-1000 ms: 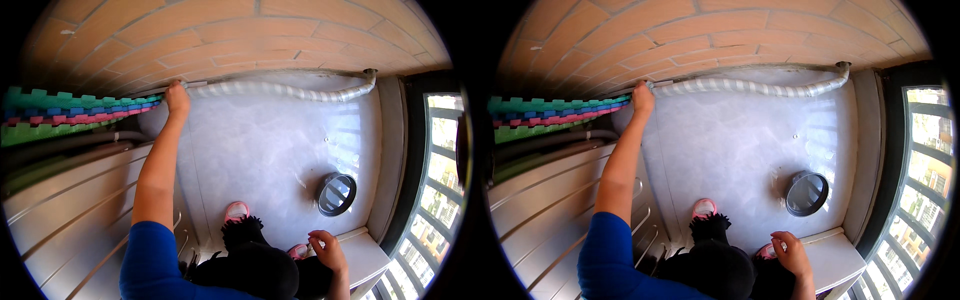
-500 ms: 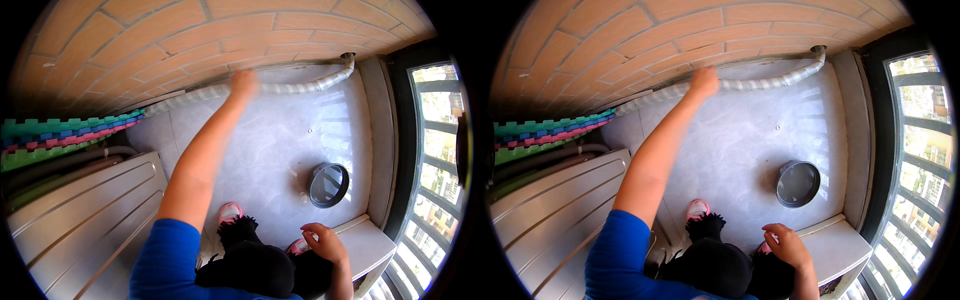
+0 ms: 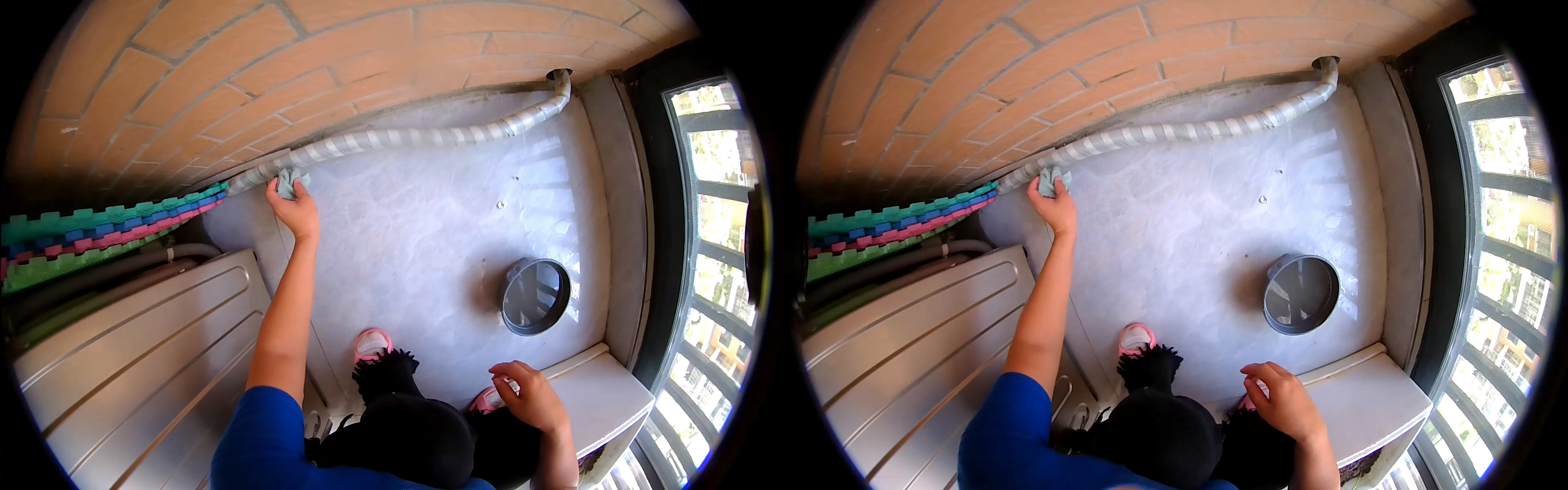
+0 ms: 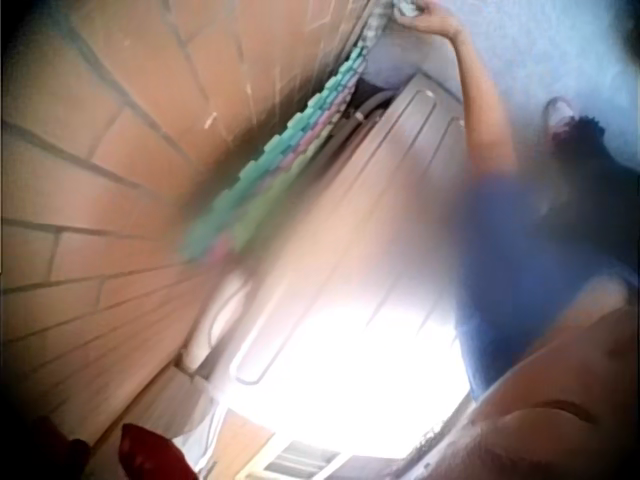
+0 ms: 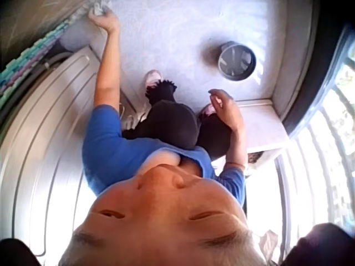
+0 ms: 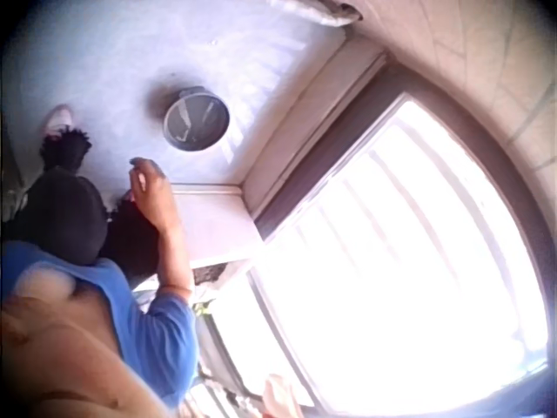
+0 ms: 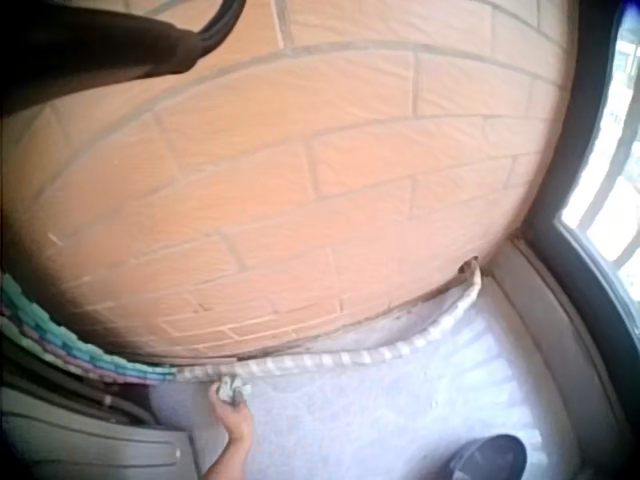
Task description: The person kneels on a balcony floor and uses a wet cloth to wipe a long, insulated pipe running along the wall. They repeatedly dip the cloth into a bucket of water to clean the pipe's surface.
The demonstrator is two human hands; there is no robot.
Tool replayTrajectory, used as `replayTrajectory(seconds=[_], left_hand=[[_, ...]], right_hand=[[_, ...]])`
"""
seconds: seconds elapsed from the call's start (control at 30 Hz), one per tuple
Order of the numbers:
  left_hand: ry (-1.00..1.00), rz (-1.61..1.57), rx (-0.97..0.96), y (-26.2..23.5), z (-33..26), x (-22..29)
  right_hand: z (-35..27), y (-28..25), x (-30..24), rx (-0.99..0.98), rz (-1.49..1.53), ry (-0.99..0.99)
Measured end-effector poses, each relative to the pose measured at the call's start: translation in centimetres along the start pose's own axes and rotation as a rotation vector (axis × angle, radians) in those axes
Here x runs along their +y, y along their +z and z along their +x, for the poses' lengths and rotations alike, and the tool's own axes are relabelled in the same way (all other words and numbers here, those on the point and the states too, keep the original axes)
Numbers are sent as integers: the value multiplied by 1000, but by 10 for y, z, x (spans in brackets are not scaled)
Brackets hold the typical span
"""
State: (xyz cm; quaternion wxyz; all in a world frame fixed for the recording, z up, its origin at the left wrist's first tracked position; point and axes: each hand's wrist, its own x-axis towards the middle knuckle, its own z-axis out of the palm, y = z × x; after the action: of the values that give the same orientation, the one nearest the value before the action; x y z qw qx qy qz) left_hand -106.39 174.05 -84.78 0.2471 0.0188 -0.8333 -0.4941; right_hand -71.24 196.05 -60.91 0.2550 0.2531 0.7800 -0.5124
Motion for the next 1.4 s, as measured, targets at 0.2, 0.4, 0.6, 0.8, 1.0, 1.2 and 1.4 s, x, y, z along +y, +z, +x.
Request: replayTrajectory(seconds=[0.2, 0.4, 0.6, 0.8, 1.0, 1.2, 1.4], left_hand=[[-27, 176, 170, 50, -18, 6], [38, -9, 99, 103, -63, 61], [135, -335, -427, 149, -137, 135], [-633, -842, -1226, 148, -205, 241], [-887, -1019, -1622, 63, -196, 266], [-793, -864, -1838, 20, -239, 249], [-796, -315, -1857, 10, -283, 218]], right_hand=[[-1, -4, -1, 16, -35, -41], [2, -5, -4, 14, -14, -38], [7, -4, -10, -30, 6, -52], [-6, -15, 7, 84, 76, -61], [-8, -51, 44, 549, 405, -27], [31, -66, 71, 415, 732, 168], [88, -20, 177, 640, -297, 103]])
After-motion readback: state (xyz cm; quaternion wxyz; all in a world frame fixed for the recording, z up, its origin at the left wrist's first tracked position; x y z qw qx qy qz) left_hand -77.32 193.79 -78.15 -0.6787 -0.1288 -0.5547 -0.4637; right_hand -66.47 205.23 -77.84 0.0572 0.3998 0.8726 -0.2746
